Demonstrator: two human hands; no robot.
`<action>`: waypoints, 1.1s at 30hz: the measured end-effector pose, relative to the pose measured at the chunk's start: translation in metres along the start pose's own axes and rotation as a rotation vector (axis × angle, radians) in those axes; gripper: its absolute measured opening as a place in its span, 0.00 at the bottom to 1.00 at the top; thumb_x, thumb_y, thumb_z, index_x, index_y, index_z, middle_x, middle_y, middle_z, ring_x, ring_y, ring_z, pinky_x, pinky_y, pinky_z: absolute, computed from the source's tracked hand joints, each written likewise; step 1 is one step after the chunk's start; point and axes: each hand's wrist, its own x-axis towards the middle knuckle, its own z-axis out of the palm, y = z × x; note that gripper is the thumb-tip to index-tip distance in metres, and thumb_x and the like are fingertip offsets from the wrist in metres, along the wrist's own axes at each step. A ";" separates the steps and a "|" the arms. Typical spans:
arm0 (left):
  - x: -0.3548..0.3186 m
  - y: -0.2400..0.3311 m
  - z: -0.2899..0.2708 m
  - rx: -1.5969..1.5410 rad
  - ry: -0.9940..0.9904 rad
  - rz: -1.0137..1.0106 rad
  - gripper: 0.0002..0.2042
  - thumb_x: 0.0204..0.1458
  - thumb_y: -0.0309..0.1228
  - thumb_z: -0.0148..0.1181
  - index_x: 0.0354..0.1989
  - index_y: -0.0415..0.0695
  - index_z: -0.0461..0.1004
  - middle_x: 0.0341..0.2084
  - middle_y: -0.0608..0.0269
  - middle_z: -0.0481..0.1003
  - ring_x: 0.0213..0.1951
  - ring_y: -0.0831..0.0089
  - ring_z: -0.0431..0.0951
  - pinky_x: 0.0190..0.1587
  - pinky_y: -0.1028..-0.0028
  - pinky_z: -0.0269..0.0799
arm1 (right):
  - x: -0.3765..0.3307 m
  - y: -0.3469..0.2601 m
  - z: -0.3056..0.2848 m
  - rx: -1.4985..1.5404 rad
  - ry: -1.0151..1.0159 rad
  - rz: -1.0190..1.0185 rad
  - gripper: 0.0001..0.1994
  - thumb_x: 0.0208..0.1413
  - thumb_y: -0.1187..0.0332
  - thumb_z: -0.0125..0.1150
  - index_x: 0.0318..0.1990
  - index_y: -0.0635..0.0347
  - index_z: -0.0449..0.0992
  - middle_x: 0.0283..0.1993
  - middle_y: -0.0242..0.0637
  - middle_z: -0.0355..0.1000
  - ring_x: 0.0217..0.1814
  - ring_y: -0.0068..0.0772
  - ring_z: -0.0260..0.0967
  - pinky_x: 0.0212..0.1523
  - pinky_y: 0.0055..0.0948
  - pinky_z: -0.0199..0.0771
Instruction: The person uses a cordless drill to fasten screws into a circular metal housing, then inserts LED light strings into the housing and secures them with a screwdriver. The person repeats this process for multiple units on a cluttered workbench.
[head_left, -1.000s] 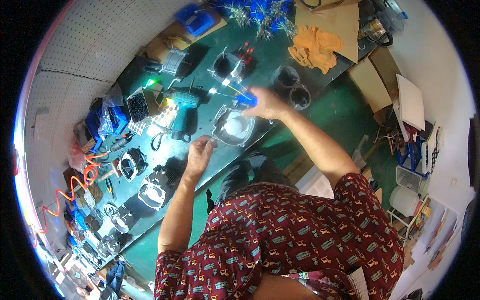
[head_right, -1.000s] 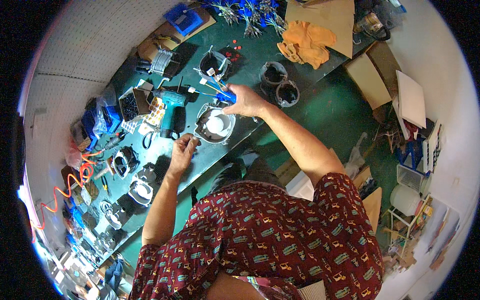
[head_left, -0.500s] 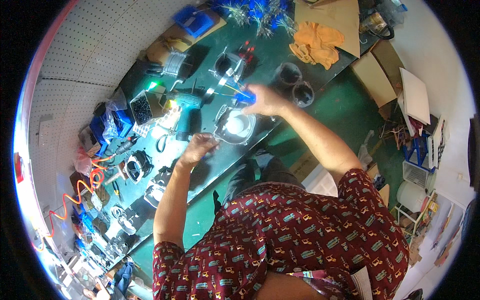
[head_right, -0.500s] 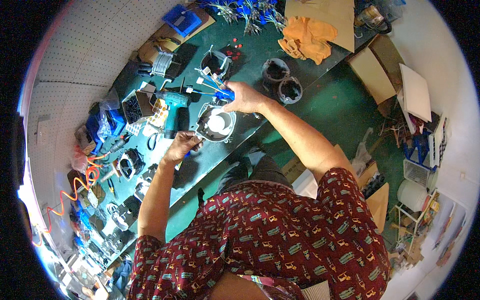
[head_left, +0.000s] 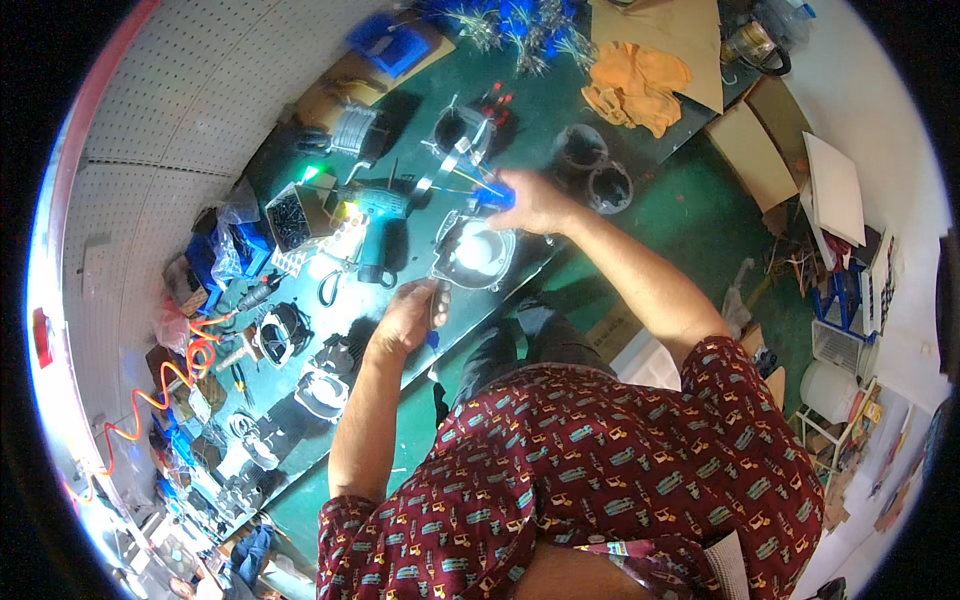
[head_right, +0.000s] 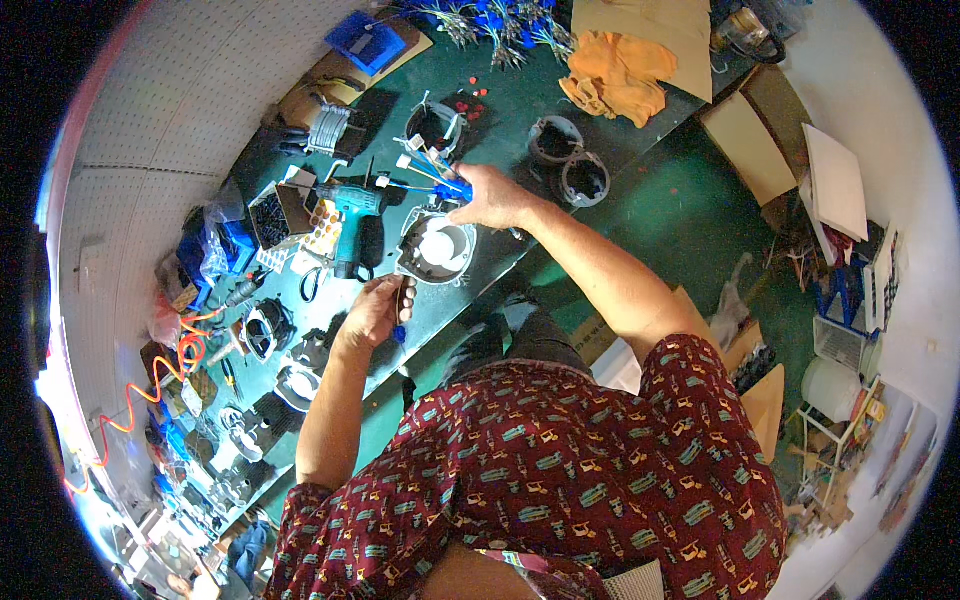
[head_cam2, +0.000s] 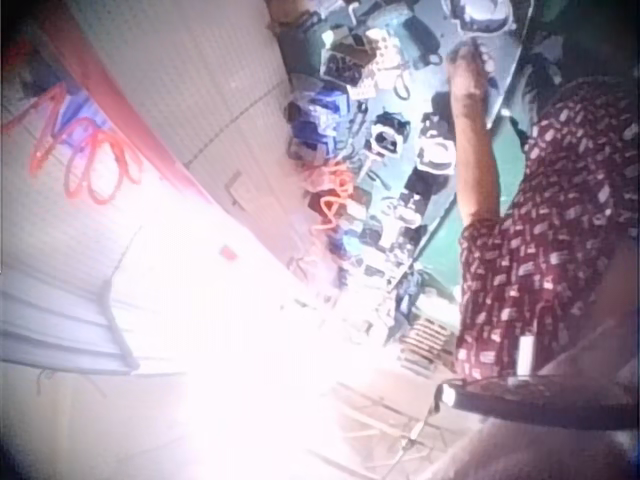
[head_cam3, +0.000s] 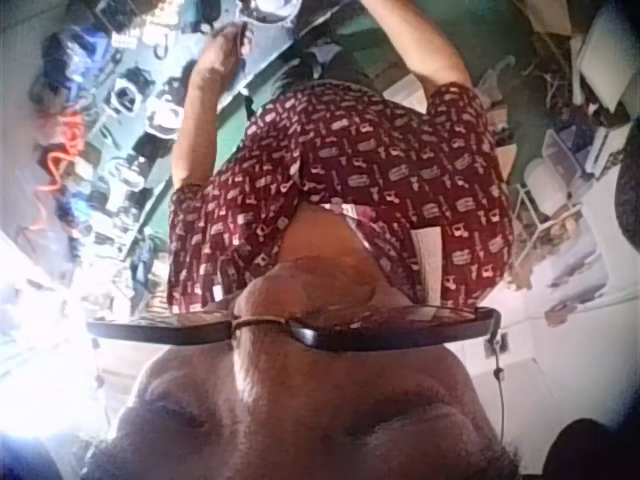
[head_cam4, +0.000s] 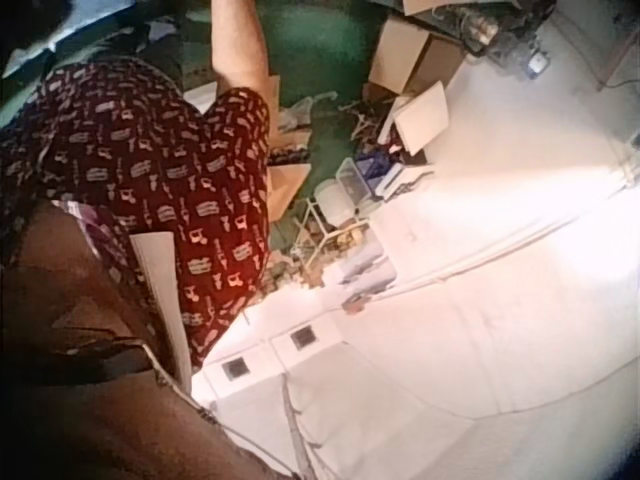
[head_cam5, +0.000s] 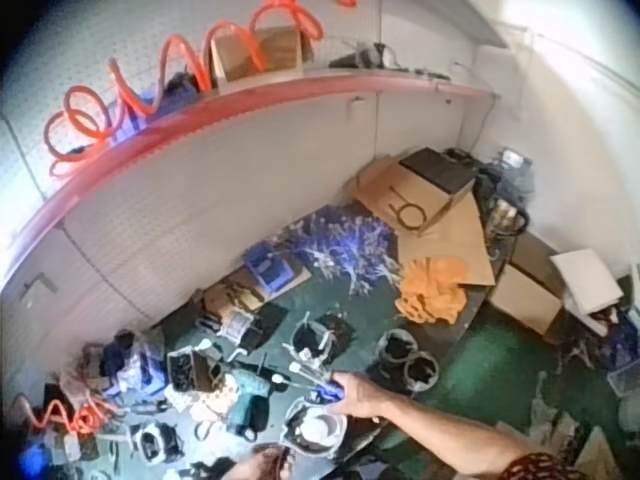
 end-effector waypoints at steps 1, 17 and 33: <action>0.001 0.001 0.002 0.020 0.071 -0.019 0.08 0.64 0.35 0.57 0.39 0.43 0.75 0.28 0.68 0.76 0.28 0.78 0.74 0.29 0.77 0.71 | 0.001 0.001 0.001 -0.006 -0.002 -0.008 0.29 0.39 0.60 0.78 0.49 0.64 0.74 0.37 0.41 0.76 0.37 0.29 0.72 0.44 0.33 0.74; 0.002 0.006 0.012 0.313 0.142 0.111 0.07 0.63 0.32 0.59 0.36 0.42 0.78 0.28 0.67 0.77 0.30 0.79 0.75 0.35 0.74 0.74 | 0.001 0.007 0.001 0.008 -0.002 -0.019 0.29 0.40 0.60 0.77 0.50 0.63 0.74 0.37 0.41 0.76 0.38 0.32 0.73 0.44 0.35 0.74; 0.012 -0.020 0.004 0.656 0.419 0.527 0.06 0.59 0.30 0.62 0.34 0.41 0.75 0.29 0.66 0.76 0.32 0.77 0.74 0.36 0.73 0.74 | -0.002 -0.003 -0.003 0.002 -0.013 -0.022 0.29 0.41 0.59 0.77 0.50 0.63 0.74 0.41 0.41 0.77 0.40 0.32 0.73 0.47 0.34 0.74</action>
